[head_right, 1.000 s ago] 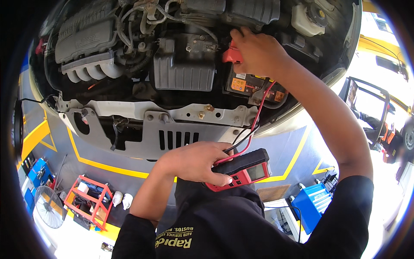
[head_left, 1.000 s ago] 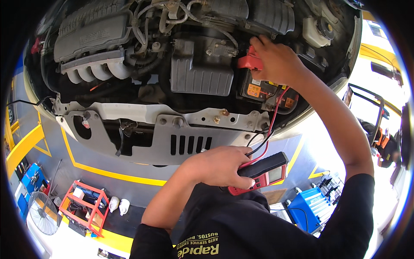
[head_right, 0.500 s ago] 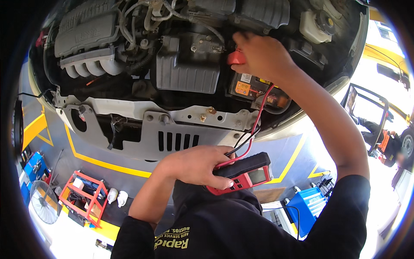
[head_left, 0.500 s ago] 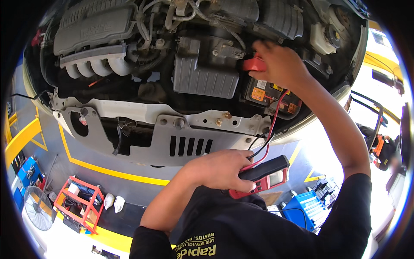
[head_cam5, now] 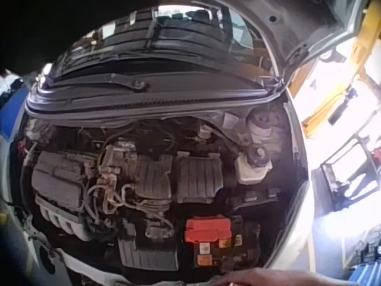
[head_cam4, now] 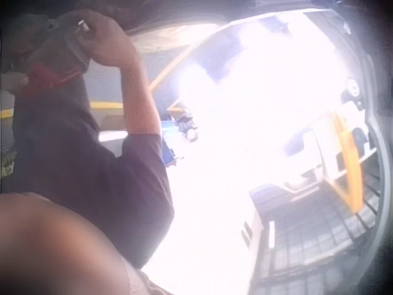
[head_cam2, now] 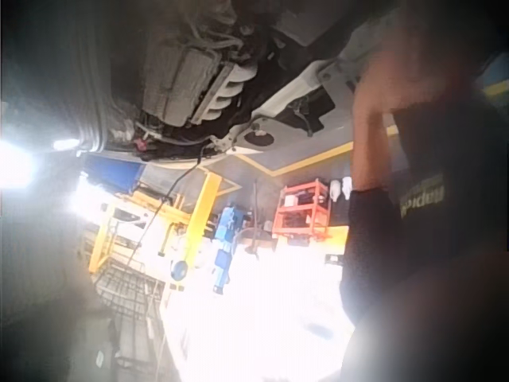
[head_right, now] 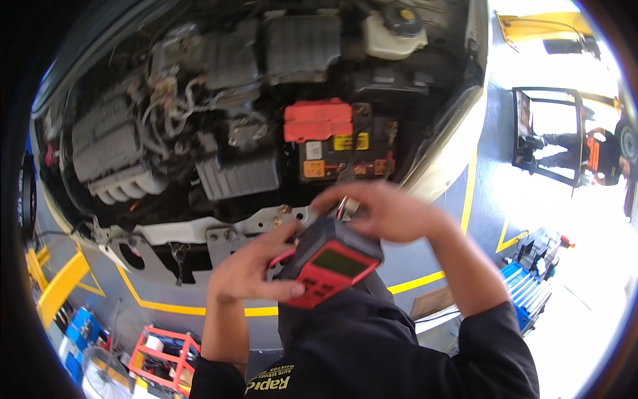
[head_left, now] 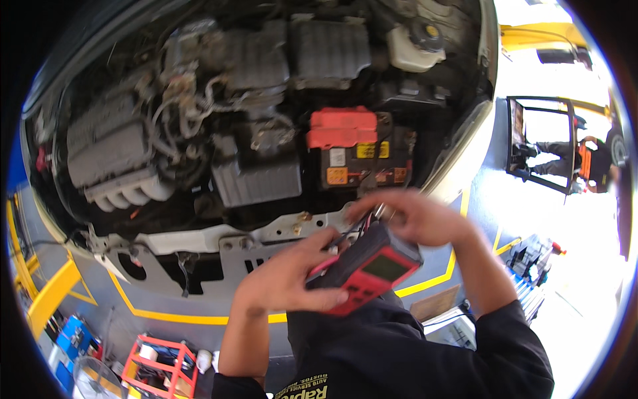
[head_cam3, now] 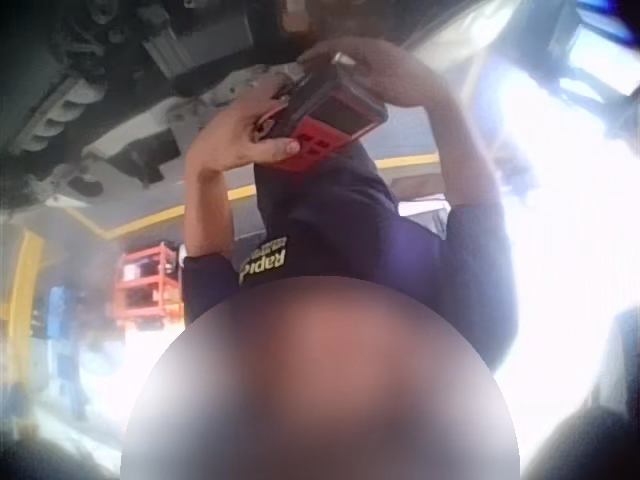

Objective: The person removes the air filter housing cover, extracts the air filter, and places it on a nearby tool cart. Then the person uses a battery tester to check the car battery voltage by connecting the tester leads to the battery terminals and reading the display.

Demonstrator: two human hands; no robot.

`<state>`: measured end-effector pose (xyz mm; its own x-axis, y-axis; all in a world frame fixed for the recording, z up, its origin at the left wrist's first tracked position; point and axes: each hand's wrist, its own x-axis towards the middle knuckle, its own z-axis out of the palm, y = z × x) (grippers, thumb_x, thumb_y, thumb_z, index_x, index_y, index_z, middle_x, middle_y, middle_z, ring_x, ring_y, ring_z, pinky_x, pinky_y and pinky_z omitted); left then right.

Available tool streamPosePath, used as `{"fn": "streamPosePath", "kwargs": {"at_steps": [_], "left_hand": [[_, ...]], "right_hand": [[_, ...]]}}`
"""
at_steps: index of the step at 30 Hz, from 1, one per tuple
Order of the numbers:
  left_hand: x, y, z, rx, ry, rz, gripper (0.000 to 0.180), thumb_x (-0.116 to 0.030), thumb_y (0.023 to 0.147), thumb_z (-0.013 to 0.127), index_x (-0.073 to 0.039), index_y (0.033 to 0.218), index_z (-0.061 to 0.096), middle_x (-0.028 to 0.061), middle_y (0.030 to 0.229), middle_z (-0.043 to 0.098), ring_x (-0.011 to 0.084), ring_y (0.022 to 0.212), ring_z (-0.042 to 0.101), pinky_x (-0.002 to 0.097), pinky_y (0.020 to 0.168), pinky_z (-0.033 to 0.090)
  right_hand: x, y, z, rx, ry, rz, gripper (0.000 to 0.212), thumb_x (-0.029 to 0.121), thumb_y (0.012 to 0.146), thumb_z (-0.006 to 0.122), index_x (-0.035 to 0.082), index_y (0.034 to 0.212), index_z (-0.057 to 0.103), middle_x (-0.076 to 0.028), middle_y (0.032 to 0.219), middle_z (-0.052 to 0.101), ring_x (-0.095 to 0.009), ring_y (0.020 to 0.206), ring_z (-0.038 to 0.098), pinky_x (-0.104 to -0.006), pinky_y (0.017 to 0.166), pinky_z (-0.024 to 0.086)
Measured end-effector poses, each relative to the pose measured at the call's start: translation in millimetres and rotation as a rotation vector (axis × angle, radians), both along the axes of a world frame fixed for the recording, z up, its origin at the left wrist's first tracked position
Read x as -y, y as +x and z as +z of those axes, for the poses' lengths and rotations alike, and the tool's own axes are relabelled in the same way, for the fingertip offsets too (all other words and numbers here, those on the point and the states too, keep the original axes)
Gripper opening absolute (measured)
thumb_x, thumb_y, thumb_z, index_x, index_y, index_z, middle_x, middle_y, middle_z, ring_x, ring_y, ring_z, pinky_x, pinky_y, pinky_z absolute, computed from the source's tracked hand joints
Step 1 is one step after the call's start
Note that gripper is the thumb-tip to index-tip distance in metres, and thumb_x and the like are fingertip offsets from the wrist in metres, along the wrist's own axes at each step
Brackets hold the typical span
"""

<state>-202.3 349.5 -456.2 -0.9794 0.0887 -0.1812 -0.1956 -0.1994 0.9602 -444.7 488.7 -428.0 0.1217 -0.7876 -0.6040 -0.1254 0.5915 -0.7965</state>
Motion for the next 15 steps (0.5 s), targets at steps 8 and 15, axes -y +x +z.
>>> {"fn": "streamPosePath", "kwargs": {"at_steps": [8,15], "left_hand": [[5,-53,72,0.120,-0.496,-0.463,0.044,-0.041,0.070,0.083,-0.004,0.094,0.076,0.0131,0.137,0.058,0.0350,0.126,0.050,0.0529,0.107,0.036],[-26,-48,89,0.314,-0.659,-0.061,0.039,-0.030,0.066,0.086,-0.007,0.096,0.077,0.0126,0.155,0.047,0.0397,0.139,0.046,0.0498,0.112,0.041]], "right_hand": [[-64,26,-11,0.277,-0.050,-0.132,0.029,0.025,0.100,0.070,0.003,0.118,0.065,-0.002,0.083,0.062,-0.013,0.076,0.057,-0.0328,0.070,0.046],[-92,0,-18,0.489,-0.093,-0.623,0.024,0.027,0.107,0.061,0.004,0.114,0.066,0.002,0.088,0.059,-0.004,0.079,0.050,-0.0246,0.071,0.042]]}}
